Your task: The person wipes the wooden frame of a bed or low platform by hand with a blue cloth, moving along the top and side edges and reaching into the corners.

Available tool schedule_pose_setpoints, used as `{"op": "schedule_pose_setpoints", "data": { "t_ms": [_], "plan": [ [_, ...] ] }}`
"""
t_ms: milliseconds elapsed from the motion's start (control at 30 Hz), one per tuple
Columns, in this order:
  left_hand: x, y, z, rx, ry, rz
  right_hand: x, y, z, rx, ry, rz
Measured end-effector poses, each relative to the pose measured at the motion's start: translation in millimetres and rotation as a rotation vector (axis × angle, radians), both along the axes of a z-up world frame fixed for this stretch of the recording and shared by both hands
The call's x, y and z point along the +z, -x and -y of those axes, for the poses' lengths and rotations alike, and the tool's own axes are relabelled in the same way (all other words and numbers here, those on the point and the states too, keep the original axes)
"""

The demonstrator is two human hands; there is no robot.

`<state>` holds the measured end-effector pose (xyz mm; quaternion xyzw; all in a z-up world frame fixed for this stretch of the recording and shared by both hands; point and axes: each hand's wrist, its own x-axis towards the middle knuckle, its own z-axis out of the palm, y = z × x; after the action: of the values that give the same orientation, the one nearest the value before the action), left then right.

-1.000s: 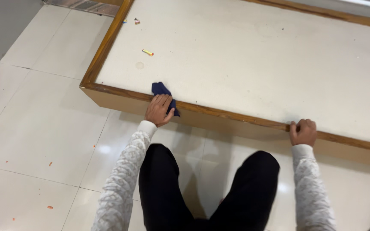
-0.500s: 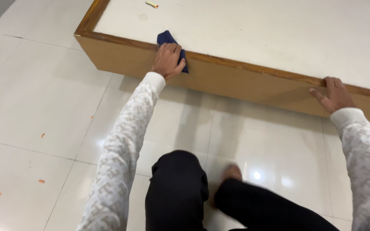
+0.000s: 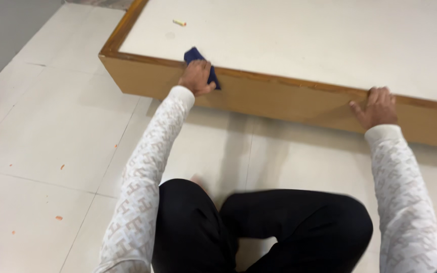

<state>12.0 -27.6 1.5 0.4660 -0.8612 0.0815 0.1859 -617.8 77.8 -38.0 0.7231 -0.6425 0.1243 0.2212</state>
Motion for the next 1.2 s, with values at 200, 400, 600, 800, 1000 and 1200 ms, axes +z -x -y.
{"op": "schedule_pose_setpoints", "data": {
  "t_ms": [200, 400, 600, 800, 1000, 1200],
  "plan": [
    [7.2, -3.7, -1.6, -0.033, -0.057, 0.035, -1.4, -2.7, -1.3, 0.013, 0.035, 0.016],
    [8.7, -9.2, -17.3, -0.072, -0.002, -0.075, -4.1, -7.5, -6.5, 0.019, 0.065, 0.044],
    [-8.4, -1.5, -26.0, -0.087, 0.191, -0.229, 2.3, -22.4, -16.0, 0.003, 0.162, 0.077],
    [-16.9, 38.1, -30.5, -0.104, 0.139, -0.229, 6.8, -33.1, -23.6, -0.002, 0.204, 0.144],
    [-32.7, 104.6, -34.6, -0.149, 0.165, -0.170, 13.7, -36.4, -26.7, 0.016, 0.207, 0.130],
    [-55.1, 33.3, -23.2, -0.030, 0.298, -0.192, 12.4, -38.5, -26.3, -0.019, 0.212, 0.117]
  ]
}}
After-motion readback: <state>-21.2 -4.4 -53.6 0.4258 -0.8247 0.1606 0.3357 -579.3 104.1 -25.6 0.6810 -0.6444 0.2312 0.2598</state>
